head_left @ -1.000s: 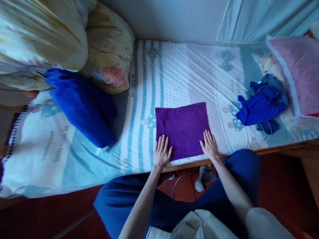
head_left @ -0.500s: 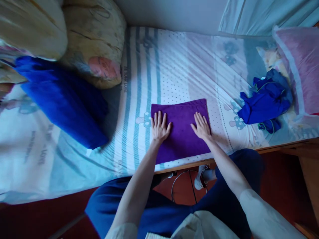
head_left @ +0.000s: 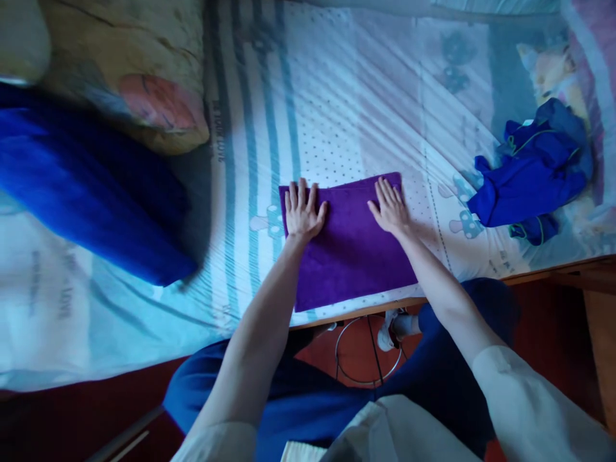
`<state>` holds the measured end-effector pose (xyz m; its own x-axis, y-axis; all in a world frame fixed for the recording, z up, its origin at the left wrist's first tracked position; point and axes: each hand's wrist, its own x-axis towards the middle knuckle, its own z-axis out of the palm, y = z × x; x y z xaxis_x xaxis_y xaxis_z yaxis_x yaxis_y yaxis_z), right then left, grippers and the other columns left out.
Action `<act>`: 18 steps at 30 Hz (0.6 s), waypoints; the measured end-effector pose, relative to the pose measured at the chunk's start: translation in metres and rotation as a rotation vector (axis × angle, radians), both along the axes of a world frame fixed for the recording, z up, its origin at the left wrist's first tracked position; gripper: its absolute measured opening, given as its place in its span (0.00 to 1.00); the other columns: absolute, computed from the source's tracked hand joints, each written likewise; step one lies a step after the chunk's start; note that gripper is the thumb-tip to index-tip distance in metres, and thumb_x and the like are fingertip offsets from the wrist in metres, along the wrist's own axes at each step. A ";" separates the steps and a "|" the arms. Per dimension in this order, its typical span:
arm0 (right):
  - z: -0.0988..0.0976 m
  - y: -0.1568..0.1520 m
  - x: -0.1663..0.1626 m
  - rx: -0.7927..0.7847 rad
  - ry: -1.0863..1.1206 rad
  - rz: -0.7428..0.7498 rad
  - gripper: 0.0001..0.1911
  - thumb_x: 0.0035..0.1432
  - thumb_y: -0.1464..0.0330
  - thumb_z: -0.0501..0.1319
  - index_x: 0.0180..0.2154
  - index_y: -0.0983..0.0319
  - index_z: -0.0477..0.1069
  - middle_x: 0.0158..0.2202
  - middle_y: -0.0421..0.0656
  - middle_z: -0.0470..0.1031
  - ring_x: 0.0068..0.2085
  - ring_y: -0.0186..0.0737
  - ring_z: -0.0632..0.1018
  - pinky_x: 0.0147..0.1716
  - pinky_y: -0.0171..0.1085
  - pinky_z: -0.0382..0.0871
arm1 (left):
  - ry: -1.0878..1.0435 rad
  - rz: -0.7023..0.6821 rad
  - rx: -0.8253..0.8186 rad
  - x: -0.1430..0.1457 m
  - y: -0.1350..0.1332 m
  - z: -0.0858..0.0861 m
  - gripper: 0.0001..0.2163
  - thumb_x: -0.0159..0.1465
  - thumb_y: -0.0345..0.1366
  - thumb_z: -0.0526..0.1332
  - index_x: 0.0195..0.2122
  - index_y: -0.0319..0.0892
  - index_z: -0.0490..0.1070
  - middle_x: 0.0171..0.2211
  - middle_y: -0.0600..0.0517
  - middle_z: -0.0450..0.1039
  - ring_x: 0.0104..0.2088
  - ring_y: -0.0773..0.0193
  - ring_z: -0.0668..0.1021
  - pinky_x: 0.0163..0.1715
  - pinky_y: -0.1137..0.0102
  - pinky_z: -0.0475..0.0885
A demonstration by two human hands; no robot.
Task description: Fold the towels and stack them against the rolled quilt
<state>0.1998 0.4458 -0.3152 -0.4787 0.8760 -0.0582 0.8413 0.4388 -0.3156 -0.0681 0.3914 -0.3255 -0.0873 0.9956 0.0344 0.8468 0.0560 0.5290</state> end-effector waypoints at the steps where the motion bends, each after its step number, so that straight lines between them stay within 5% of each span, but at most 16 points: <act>1: -0.001 0.010 0.008 0.004 -0.002 -0.038 0.37 0.73 0.56 0.43 0.74 0.70 0.40 0.76 0.52 0.41 0.76 0.47 0.43 0.74 0.55 0.35 | -0.010 0.018 0.007 -0.010 0.002 -0.002 0.33 0.72 0.53 0.49 0.70 0.34 0.55 0.75 0.42 0.41 0.75 0.50 0.38 0.72 0.45 0.35; 5: 0.000 0.033 0.013 0.018 -0.001 -0.110 0.38 0.74 0.57 0.42 0.73 0.74 0.39 0.76 0.55 0.40 0.76 0.51 0.42 0.73 0.60 0.32 | -0.013 0.064 0.034 -0.024 0.003 0.002 0.36 0.72 0.53 0.48 0.71 0.26 0.50 0.75 0.36 0.39 0.75 0.48 0.37 0.72 0.43 0.33; 9: 0.007 0.000 -0.017 0.027 0.028 -0.023 0.38 0.73 0.57 0.46 0.73 0.71 0.38 0.76 0.53 0.37 0.76 0.52 0.39 0.72 0.61 0.29 | 0.020 -0.066 0.030 0.008 -0.014 0.012 0.36 0.71 0.52 0.50 0.72 0.30 0.50 0.75 0.37 0.39 0.75 0.47 0.38 0.73 0.46 0.36; 13: 0.005 -0.044 -0.014 -0.040 0.037 0.112 0.37 0.72 0.57 0.46 0.74 0.67 0.39 0.76 0.48 0.39 0.76 0.47 0.40 0.74 0.56 0.33 | -0.002 -0.150 0.008 0.024 -0.054 0.009 0.34 0.72 0.51 0.49 0.73 0.35 0.50 0.75 0.41 0.42 0.75 0.50 0.42 0.73 0.48 0.38; 18: 0.005 -0.054 0.021 -0.032 0.008 -0.071 0.36 0.73 0.59 0.42 0.74 0.69 0.37 0.76 0.50 0.37 0.76 0.47 0.41 0.74 0.56 0.33 | 0.025 0.007 0.000 0.006 -0.114 0.005 0.32 0.73 0.46 0.47 0.73 0.34 0.48 0.75 0.40 0.42 0.75 0.52 0.43 0.73 0.50 0.38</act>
<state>0.2208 0.3922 -0.3100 -0.4159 0.9056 -0.0834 0.8673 0.3675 -0.3357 -0.0625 0.2774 -0.3205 -0.0937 0.9949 0.0362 0.8592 0.0624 0.5078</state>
